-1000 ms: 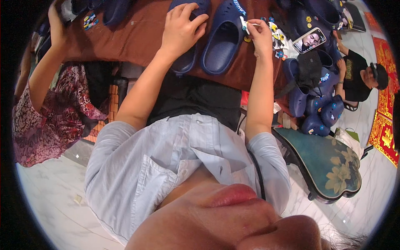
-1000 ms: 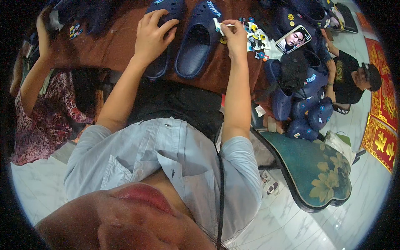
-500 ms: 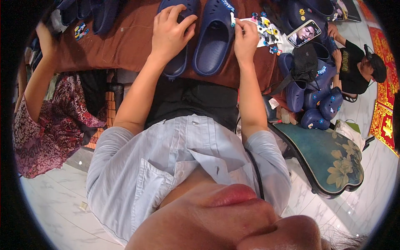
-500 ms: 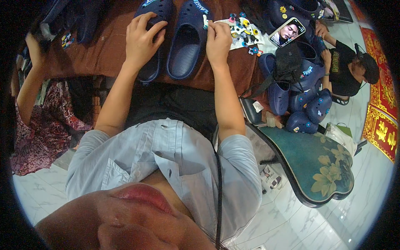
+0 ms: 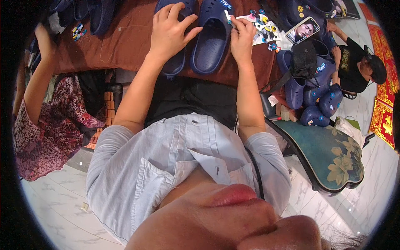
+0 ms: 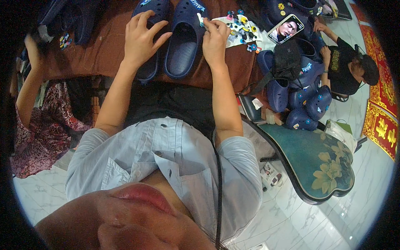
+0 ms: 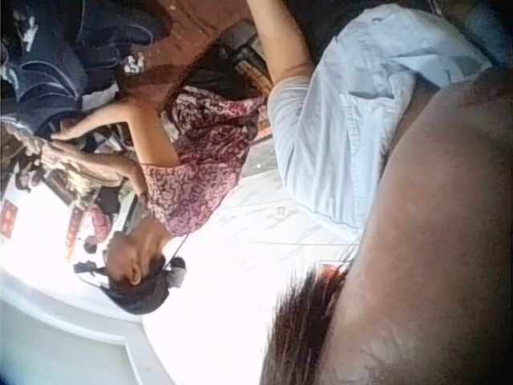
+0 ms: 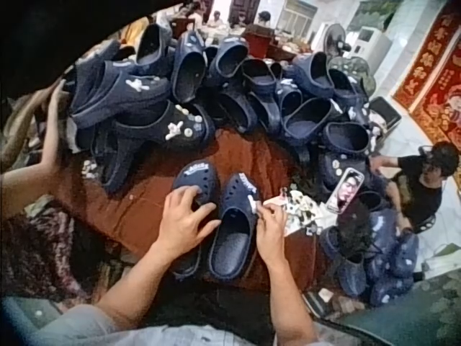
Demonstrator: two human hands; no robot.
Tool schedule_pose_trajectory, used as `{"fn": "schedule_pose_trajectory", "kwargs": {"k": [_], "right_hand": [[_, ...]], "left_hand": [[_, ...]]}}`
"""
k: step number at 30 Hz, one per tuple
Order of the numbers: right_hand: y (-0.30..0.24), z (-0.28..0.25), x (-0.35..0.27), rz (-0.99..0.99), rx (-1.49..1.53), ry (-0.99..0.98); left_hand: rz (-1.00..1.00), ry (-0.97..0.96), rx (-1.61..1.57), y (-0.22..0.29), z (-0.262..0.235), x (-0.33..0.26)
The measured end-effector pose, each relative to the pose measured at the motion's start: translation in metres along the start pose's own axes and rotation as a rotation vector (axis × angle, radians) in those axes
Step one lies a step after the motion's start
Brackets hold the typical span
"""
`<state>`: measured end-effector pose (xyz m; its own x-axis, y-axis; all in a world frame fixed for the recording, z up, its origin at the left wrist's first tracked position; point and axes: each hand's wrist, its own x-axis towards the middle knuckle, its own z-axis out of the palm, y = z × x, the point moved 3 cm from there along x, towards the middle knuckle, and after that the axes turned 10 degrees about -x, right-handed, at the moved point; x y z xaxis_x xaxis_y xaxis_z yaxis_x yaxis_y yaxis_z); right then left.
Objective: Attaching decorative charms to the holes in blue rubber clogs.
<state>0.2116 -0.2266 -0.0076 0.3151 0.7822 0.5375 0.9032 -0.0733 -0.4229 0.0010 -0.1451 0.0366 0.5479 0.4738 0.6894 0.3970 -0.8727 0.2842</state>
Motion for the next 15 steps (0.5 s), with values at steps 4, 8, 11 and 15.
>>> {"fn": "schedule_pose_trajectory", "kwargs": {"k": [4, 8, 11, 15], "right_hand": [[0.003, 0.001, -0.002, 0.055, 0.056, -0.050], [0.004, 0.001, 0.001, 0.022, 0.036, -0.071], [-0.001, 0.001, 0.005, -0.029, 0.020, -0.080], [-0.005, 0.003, 0.010, -0.099, -0.043, -0.036]], "left_hand": [[-0.007, -0.036, 0.012, 0.001, -0.001, -0.001], [-0.002, -0.059, 0.018, 0.000, -0.001, 0.000], [0.000, -0.064, 0.025, 0.001, -0.001, -0.001], [-0.003, -0.072, 0.019, 0.002, -0.001, 0.000]]}}
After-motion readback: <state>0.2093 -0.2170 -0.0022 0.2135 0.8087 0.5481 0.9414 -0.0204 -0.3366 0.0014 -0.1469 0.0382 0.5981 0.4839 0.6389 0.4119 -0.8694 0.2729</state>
